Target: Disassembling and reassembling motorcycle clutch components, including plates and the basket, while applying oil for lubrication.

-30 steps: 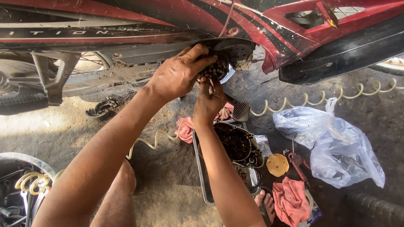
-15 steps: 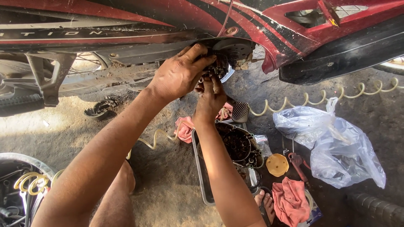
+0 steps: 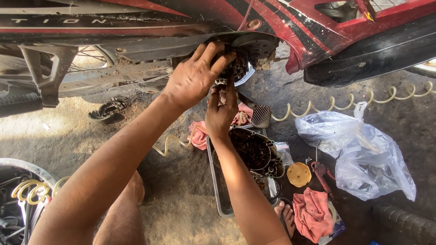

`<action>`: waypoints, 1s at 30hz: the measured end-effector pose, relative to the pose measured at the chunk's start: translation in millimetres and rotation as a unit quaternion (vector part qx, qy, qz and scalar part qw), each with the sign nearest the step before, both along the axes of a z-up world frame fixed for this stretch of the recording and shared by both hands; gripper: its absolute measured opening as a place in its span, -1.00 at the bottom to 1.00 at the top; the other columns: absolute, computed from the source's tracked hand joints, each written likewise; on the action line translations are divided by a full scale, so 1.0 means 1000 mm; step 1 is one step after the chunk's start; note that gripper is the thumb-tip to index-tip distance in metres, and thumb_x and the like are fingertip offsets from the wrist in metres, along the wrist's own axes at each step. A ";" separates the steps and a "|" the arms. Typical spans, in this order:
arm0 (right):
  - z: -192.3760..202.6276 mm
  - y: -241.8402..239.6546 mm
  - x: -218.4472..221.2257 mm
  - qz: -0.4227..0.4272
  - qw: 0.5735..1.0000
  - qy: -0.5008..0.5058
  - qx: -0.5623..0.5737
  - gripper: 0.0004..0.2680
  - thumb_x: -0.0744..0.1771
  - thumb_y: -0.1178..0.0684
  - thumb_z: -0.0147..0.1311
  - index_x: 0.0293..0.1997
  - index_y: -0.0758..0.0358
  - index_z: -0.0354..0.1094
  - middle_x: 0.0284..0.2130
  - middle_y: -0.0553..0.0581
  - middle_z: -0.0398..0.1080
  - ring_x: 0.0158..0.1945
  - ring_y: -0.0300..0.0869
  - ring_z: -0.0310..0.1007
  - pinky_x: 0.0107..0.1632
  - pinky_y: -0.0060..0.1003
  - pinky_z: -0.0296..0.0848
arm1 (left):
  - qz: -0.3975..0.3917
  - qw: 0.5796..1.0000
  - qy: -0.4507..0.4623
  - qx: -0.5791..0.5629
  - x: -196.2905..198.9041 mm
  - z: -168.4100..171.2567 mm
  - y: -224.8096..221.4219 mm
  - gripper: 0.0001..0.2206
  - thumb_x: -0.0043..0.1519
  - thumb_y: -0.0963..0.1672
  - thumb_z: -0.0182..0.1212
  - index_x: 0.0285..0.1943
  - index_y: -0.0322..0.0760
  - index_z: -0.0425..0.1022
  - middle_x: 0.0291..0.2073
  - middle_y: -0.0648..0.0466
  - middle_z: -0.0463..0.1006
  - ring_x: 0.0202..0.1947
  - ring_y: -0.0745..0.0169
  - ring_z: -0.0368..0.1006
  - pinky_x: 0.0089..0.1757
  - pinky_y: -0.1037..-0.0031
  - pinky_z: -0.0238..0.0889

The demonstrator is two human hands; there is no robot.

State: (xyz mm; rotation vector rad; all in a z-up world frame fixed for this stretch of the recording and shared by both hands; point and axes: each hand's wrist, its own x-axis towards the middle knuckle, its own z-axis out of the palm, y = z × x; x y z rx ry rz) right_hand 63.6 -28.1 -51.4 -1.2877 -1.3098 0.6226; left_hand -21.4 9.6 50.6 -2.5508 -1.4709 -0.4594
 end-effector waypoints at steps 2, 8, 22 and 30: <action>-0.004 -0.001 0.003 -0.006 1.000 0.002 0.012 -0.68 0.26 0.22 -0.13 0.13 0.30 0.01 -0.42 0.06 0.35 -0.42 -0.28 0.37 -0.41 -0.48 0.41 | -0.006 1.000 -0.004 -0.010 -0.001 0.001 0.002 -0.63 0.07 -0.23 -0.01 0.09 -0.16 0.25 -0.04 -0.01 0.22 -0.17 0.07 0.32 -0.40 0.48 0.40; -0.006 -0.003 0.007 0.001 1.000 0.005 0.002 -0.70 0.29 0.19 -0.11 0.13 0.24 0.05 -0.29 0.14 0.37 -0.38 -0.26 0.35 -0.40 -0.45 0.41 | -0.028 0.999 -0.018 -0.001 -0.007 0.000 0.004 -0.63 0.06 -0.23 0.00 0.09 -0.20 0.32 -0.07 0.00 0.23 -0.17 0.11 0.35 -0.38 0.50 0.39; -0.011 -0.022 0.008 0.041 0.999 0.017 0.009 -0.65 0.26 0.27 -0.11 0.17 0.29 -0.02 -0.39 0.09 0.37 -0.47 -0.29 0.33 -0.47 -0.52 0.41 | -0.007 0.998 0.012 0.067 -0.001 -0.001 -0.001 -0.64 0.04 -0.25 0.06 0.04 -0.16 0.30 -0.09 0.09 0.25 -0.23 0.21 0.32 -0.41 0.57 0.41; -0.015 -0.049 0.008 0.102 0.994 -0.048 0.017 -0.76 0.31 0.21 -0.22 0.10 0.27 0.01 -0.34 0.05 0.26 -0.45 -0.31 0.27 -0.48 -0.54 0.35 | -0.015 0.994 0.039 0.101 -0.003 0.000 -0.006 -0.64 0.08 -0.23 0.04 0.09 -0.12 0.36 -0.08 0.13 0.29 -0.23 0.29 0.30 -0.39 0.62 0.39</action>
